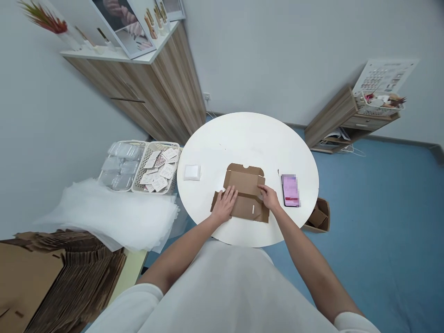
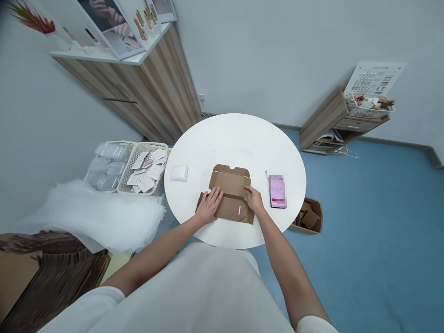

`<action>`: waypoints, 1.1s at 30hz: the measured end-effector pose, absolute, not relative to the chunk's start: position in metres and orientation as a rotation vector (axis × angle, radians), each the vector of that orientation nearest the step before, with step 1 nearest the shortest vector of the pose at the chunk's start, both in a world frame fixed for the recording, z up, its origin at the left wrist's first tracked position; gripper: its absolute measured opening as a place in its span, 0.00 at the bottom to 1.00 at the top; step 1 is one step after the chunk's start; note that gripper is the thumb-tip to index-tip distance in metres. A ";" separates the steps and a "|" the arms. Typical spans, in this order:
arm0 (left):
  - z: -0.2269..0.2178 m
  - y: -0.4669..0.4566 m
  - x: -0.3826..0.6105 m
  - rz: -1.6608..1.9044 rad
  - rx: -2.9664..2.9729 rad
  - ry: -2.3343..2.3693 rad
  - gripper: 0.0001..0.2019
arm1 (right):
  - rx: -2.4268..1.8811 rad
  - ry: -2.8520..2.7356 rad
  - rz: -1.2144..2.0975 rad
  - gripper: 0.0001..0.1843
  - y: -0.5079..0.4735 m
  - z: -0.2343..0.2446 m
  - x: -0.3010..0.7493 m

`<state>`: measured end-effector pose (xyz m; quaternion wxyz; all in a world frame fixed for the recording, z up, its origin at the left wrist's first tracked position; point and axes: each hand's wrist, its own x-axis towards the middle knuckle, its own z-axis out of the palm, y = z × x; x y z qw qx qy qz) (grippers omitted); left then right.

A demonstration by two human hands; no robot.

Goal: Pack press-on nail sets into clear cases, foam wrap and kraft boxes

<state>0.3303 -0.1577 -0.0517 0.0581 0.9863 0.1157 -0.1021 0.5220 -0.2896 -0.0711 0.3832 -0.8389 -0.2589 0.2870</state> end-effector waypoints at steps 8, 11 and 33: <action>-0.062 -0.151 0.338 -0.433 2.996 0.258 0.50 | -2.378 -0.936 0.770 0.23 -0.301 -0.063 0.506; -0.065 -0.152 0.335 -0.445 2.998 0.285 0.50 | -2.636 -1.193 0.413 0.41 -0.304 -0.057 0.485; -0.075 -0.122 0.254 -0.143 1.955 1.055 0.29 | -2.631 -1.817 0.425 0.60 -0.281 -0.091 0.446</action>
